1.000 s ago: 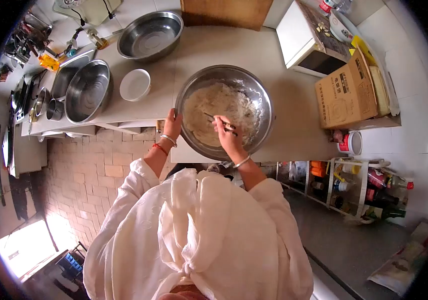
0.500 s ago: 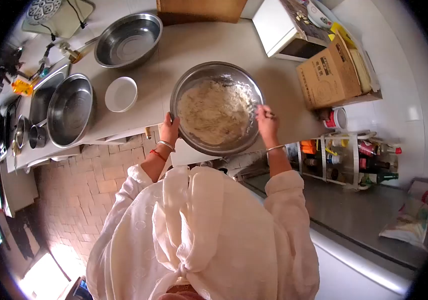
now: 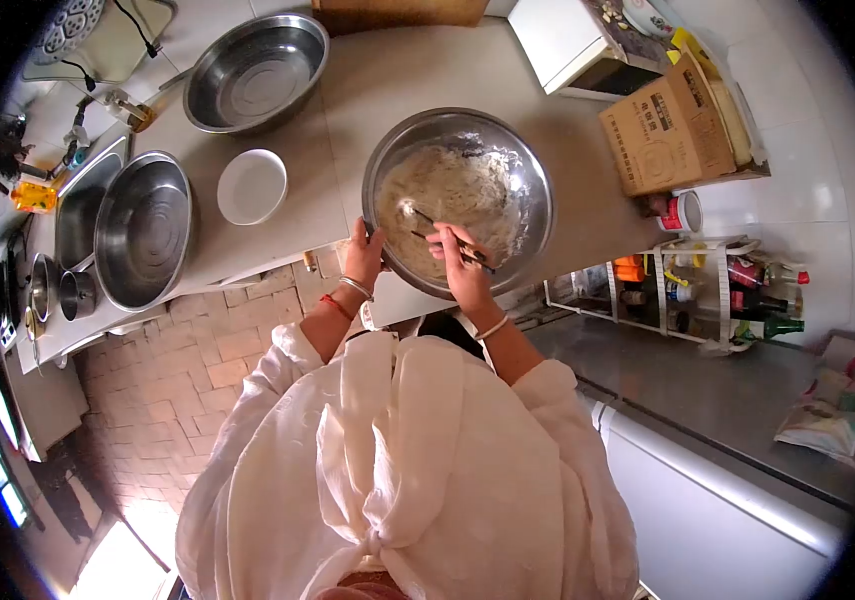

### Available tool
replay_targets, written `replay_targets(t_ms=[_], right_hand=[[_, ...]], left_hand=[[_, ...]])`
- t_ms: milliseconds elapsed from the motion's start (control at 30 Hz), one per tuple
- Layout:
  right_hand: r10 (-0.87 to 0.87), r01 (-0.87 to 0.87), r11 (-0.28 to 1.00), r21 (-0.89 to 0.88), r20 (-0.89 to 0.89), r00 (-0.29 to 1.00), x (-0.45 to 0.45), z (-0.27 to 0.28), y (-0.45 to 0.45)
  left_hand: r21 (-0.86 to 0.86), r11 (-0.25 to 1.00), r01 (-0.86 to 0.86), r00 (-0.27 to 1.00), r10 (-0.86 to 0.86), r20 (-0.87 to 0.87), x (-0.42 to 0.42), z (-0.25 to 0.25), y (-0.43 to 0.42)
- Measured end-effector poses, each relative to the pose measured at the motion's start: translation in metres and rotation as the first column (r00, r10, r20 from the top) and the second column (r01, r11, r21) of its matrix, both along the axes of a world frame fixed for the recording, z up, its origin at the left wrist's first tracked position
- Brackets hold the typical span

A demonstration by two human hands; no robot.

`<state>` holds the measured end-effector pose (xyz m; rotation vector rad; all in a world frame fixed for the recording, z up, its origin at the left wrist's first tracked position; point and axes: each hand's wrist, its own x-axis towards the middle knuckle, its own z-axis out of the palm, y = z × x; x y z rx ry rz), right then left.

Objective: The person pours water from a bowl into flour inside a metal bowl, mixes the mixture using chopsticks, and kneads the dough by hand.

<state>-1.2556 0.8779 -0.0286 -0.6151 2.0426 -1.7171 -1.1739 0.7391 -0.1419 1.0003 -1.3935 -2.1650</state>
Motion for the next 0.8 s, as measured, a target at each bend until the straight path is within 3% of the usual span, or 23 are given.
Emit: replay_targets(t_ms=[133,200,333,433,533,633,800], right_hand=[[0.114,-0.116,0.993,0.018,0.097,0.989,-0.030,-0.043,-0.021],[0.150,-0.160,0.982,0.096,0.107,0.983,-0.058,-0.047,-0.013],[-0.102,0.099,0.982,0.159,0.012,0.995,-0.110,-0.036,0.021],[-0.207,0.204,0.978,-0.043,-0.087,0.974,-0.147,-0.036,0.032],[-0.312,0.312,0.948,-0.069,0.011,0.950,-0.165,-0.064,0.006],[-0.143,0.147,0.979,-0.139,0.043,0.989,-0.116,-0.077,-0.022],[0.159,-0.147,0.981,-0.123,0.096,0.983,-0.074,-0.038,-0.015]], left_hand=[[-0.081,0.996,0.047,0.996,-0.040,0.078,0.004,0.018,-0.005],[-0.003,0.997,0.079,0.990,-0.078,0.121,0.007,0.030,-0.011],[0.029,0.998,0.062,0.993,-0.065,0.097,0.005,0.040,-0.010],[-0.024,0.998,0.053,0.985,-0.048,0.164,0.003,0.042,-0.007],[-0.044,0.997,0.060,0.986,-0.052,0.156,0.001,0.031,-0.007],[-0.107,0.993,0.050,0.972,-0.023,0.233,-0.001,0.031,-0.006],[-0.134,0.991,-0.015,0.966,0.049,0.253,-0.002,0.034,-0.001]])
